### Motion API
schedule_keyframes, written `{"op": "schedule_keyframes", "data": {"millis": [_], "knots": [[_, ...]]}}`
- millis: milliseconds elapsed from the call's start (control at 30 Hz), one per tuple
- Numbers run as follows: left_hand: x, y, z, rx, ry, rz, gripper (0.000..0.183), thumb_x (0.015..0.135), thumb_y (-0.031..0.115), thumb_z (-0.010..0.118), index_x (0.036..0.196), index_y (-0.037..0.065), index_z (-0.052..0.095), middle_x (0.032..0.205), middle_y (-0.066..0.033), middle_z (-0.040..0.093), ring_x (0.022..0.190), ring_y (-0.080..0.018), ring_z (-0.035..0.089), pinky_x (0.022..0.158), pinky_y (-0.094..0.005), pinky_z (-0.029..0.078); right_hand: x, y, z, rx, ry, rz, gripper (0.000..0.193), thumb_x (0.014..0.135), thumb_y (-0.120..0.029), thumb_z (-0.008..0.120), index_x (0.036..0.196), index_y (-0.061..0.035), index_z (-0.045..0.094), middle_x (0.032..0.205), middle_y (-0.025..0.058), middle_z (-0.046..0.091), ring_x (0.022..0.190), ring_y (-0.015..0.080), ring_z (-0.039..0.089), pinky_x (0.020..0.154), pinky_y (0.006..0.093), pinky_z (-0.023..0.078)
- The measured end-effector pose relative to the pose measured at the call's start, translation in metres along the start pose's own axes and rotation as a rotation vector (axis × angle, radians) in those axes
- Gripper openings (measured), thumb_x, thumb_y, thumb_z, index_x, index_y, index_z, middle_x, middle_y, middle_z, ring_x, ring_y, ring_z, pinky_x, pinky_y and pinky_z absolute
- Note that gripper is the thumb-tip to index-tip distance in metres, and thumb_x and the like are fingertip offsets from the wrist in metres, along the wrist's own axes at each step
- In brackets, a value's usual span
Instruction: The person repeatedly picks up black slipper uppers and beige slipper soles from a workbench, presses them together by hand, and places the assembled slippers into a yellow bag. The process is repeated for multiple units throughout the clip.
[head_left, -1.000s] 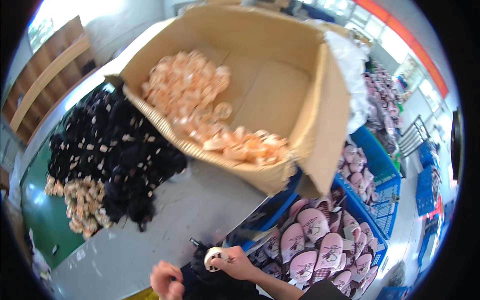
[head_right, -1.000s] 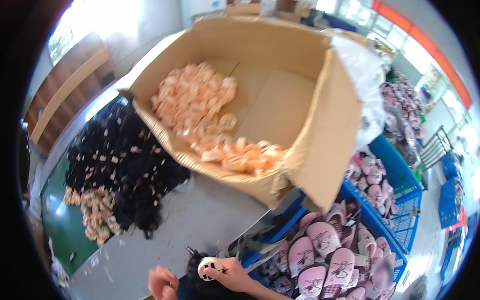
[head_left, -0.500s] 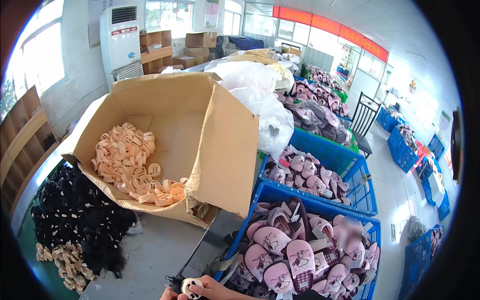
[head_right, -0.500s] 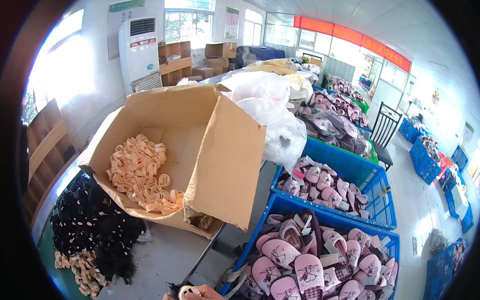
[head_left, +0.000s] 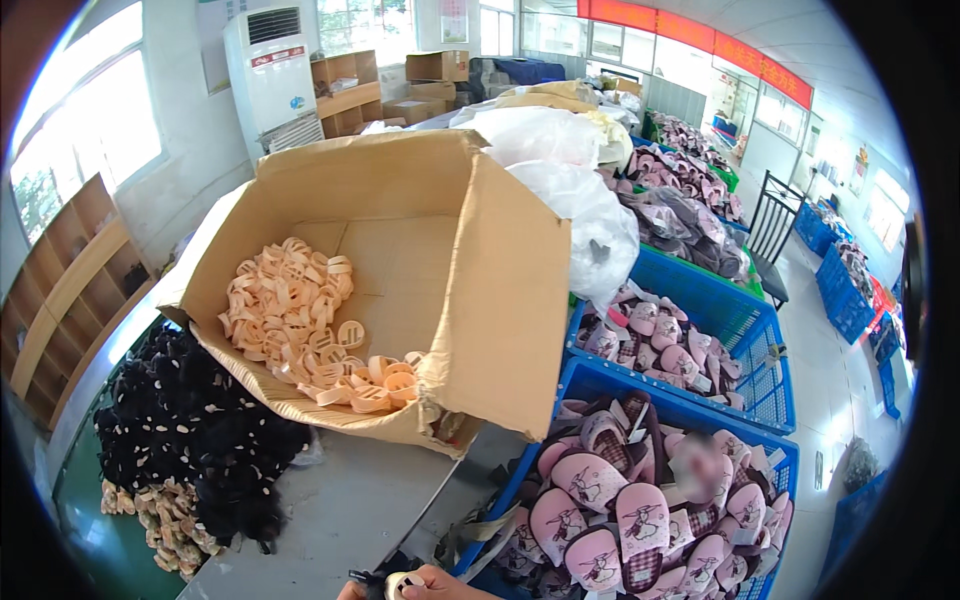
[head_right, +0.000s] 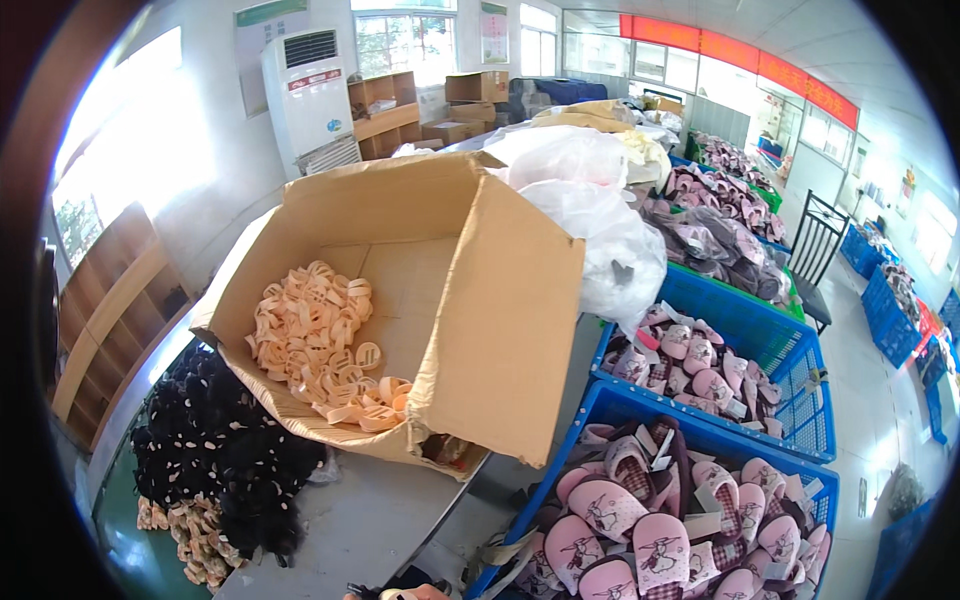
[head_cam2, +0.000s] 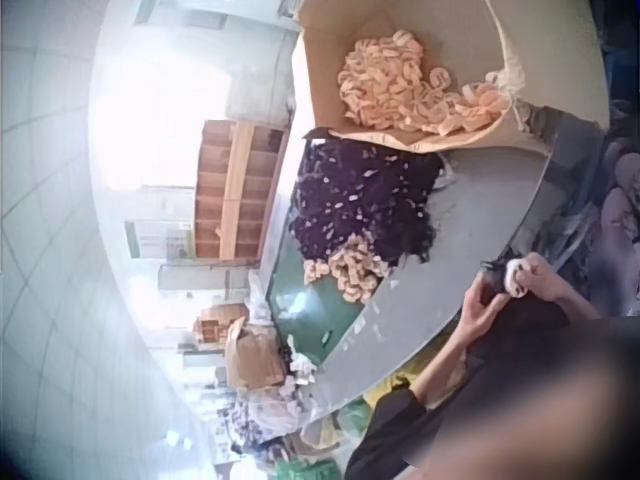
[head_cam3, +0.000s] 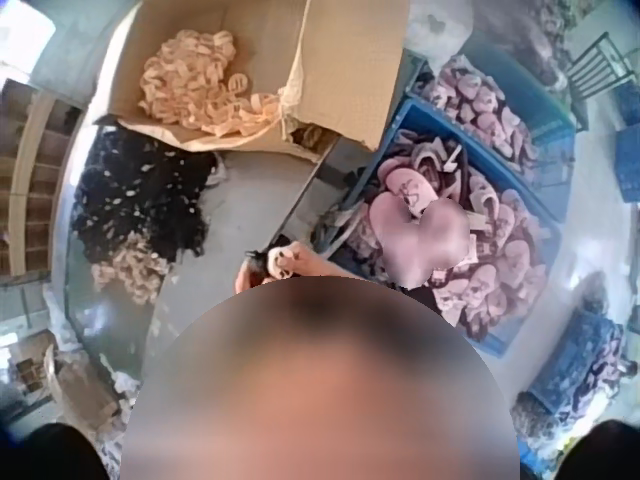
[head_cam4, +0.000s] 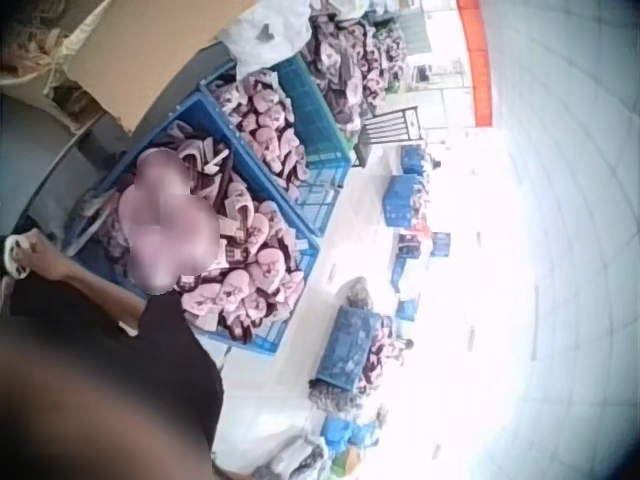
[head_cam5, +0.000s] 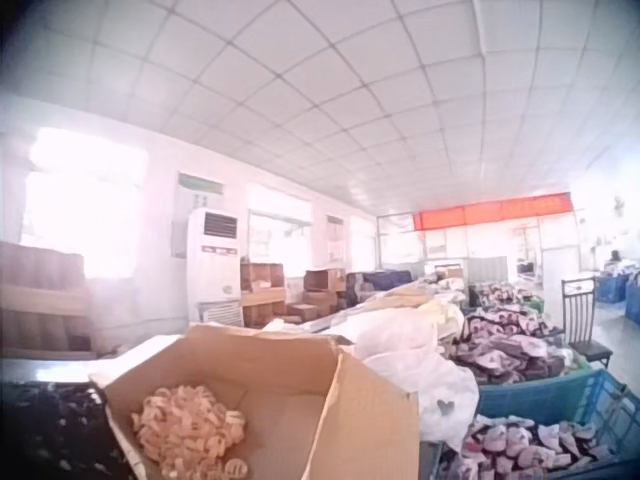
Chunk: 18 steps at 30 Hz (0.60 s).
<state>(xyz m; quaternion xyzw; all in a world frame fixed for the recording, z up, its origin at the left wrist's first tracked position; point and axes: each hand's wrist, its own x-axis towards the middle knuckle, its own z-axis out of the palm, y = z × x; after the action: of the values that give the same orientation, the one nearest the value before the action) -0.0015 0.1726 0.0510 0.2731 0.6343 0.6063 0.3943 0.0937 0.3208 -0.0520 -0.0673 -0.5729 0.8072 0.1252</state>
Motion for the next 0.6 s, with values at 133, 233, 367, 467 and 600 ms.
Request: {"op": "schedule_keyframes", "data": {"millis": [133,233,367,467,600], "knots": [[-0.002,-0.011,-0.014,-0.116,-0.017,-0.04,0.036,0.088,0.01,0.077,0.117,0.003,0.058,0.1,0.0003,0.059,0.093,-0.0105,0.056,0.083,-0.0276,0.049,-0.001,-0.004,0.005,0.014,-0.064,0.017,0.049,0.106,-0.045,0.055,0.08,-0.0052,0.065,0.081,0.0022,0.064,0.071,0.0092,0.056,0.064,0.0244,0.044],[-0.008,-0.019,-0.026,-0.105,0.009,-0.042,0.037,0.085,0.008,0.076,0.116,0.004,0.057,0.099,0.001,0.057,0.091,-0.0096,0.055,0.081,-0.0265,0.048,-0.002,0.001,0.013,-0.062,-0.055,-0.015,0.045,0.106,-0.042,0.056,0.082,-0.0057,0.067,0.082,0.0036,0.066,0.071,0.0103,0.059,0.064,0.0252,0.046],[-0.018,-0.03,-0.05,0.042,0.112,-0.009,0.037,0.085,0.001,0.066,0.12,0.002,0.054,0.101,-0.0013,0.059,0.094,-0.0124,0.058,0.085,-0.0297,0.05,0.019,-0.043,0.036,-0.167,-0.207,0.016,0.041,0.104,-0.042,0.058,0.089,-0.0053,0.068,0.076,0.0023,0.065,0.071,0.0101,0.059,0.064,0.0264,0.047],[-0.036,-0.036,-0.071,0.082,0.243,0.026,0.042,0.084,-0.008,0.054,0.125,0.0,0.053,0.106,-0.0052,0.06,0.1,-0.0153,0.059,0.091,-0.0307,0.05,0.041,-0.039,0.064,-0.053,-0.312,0.052,0.041,0.104,-0.042,0.059,0.091,-0.0035,0.068,0.077,0.0042,0.066,0.072,0.0102,0.058,0.065,0.0275,0.048],[-0.047,-0.046,-0.095,0.05,0.41,0.086,0.043,0.083,-0.017,0.043,0.122,-0.001,0.054,0.106,-0.007,0.061,0.1,-0.0163,0.059,0.091,-0.0304,0.05,0.06,-0.02,0.096,-0.106,-0.34,0.003,0.039,0.103,-0.039,0.062,0.095,-0.0011,0.069,0.08,0.0073,0.068,0.071,0.0103,0.058,0.066,0.0304,0.049]]}}
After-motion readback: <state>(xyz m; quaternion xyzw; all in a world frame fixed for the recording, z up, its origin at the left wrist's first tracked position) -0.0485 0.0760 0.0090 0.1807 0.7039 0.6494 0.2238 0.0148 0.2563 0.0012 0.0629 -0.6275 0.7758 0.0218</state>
